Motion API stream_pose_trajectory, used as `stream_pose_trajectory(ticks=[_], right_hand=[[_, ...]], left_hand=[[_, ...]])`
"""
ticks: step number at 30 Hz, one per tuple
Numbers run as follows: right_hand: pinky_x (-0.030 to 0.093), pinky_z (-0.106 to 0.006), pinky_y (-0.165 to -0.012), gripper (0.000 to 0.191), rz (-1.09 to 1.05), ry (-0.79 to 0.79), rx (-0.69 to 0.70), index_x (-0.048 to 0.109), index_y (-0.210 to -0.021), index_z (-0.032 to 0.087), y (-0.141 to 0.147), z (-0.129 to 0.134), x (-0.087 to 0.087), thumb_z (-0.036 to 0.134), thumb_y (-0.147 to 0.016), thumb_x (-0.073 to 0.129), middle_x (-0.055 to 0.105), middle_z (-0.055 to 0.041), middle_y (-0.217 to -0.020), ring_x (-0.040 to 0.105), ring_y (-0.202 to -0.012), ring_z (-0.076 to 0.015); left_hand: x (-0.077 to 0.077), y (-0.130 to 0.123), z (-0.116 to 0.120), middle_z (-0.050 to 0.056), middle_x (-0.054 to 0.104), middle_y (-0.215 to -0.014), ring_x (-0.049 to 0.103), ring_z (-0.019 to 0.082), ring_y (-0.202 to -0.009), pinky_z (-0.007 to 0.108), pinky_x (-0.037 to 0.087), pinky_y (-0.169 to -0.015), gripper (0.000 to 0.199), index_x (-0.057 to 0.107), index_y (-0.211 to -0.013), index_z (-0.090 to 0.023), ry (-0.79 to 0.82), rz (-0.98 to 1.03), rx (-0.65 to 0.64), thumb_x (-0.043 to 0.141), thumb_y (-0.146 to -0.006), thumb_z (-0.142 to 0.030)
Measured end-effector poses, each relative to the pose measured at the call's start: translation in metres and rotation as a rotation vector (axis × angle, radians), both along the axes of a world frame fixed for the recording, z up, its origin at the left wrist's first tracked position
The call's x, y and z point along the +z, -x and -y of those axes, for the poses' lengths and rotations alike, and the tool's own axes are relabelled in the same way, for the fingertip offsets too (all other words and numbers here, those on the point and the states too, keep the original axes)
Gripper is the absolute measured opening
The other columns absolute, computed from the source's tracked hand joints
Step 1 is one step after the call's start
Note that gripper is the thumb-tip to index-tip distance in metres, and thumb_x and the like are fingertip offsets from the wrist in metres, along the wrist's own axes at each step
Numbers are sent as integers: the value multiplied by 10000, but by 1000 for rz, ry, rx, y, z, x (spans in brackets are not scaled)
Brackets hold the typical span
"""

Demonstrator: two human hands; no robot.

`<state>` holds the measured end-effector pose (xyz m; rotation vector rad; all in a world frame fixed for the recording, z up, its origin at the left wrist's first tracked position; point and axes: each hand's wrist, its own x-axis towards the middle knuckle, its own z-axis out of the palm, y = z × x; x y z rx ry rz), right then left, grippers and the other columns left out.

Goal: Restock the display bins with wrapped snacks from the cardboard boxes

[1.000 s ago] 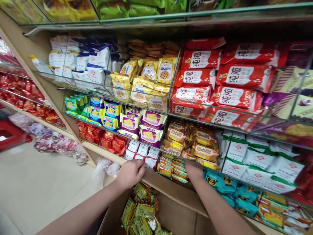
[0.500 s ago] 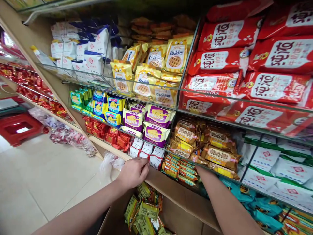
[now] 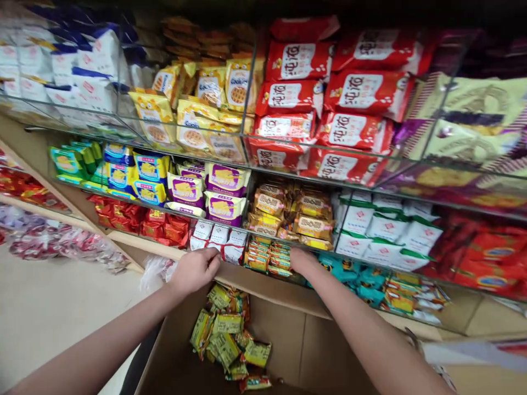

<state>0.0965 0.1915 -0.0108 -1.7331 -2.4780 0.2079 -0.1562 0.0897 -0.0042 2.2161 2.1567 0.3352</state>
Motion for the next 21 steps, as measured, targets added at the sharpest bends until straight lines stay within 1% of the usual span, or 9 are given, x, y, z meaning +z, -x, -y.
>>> stream_pose_trajectory(ticks=[3,5,7,9,10,12,15,18,21], right_hand=[[367,-328,-888,297,17,53,87,541,-1054,92,-20,64,23,158,-769,487,516,-160,-1130,459,-1067,-232],[311,-368,-934,317,-46,13,193,526,-1091,133,-26,117,32,192,-797,424,499,-126,-1165,422,-1097,-241],[365,-327,-873,286,-191,78,291,568,-1006,200,-23,163,19,176,-817,355,587,-70,-1008,509,-962,-189],[401,-250,-818,262,-296,258,322,589,-939,220,-13,190,-18,151,-783,391,608,-36,-932,532,-901,-152],[375,-245,-865,306,-332,318,307,566,-1013,209,-6,195,-43,157,-725,473,566,-47,-1060,493,-997,-167],[290,-261,-954,634,-317,405,159,397,-1229,147,8,190,-94,59,-613,515,366,-96,-1303,341,-1179,-198],[297,-287,-944,777,-264,490,20,314,-1279,90,25,172,-146,27,-538,540,349,-145,-1307,338,-1181,-234],[356,-315,-876,599,-285,454,-9,525,-1117,124,33,164,-160,69,-526,602,552,-114,-1101,478,-1030,-256],[383,-357,-804,408,-291,434,-27,661,-837,113,26,163,-152,52,-434,673,627,-134,-913,530,-898,-309]], left_hand=[[-3,-1,0,63,648,-754,579,208,-705,286,328,-603,377,571,-743,-192,13,1,20,263,-814,-396],[-3,-2,1,66,652,-748,581,211,-700,284,333,-595,389,577,-732,-189,4,4,26,269,-809,-413],[-1,-2,0,62,652,-730,584,211,-680,280,339,-573,385,577,-719,-192,-17,10,20,276,-807,-415],[2,-2,-1,47,645,-678,584,205,-633,276,349,-549,371,573,-705,-198,-44,20,0,280,-809,-401],[4,-2,-1,37,642,-664,584,198,-620,272,360,-549,356,572,-716,-203,-60,28,-17,282,-812,-385],[8,-2,0,28,649,-731,591,182,-683,265,396,-608,311,566,-795,-208,-99,42,-58,282,-821,-333],[8,-5,16,59,608,-972,534,173,-926,279,381,-817,266,505,-989,-181,-240,98,-180,315,-813,-238],[-5,-12,48,83,532,-1102,426,206,-1080,363,308,-934,312,447,-1086,-187,-395,195,-394,394,-779,-168],[-27,-25,85,75,477,-1171,384,211,-1125,374,307,-946,375,431,-1113,-236,-318,315,-530,431,-759,-112]])
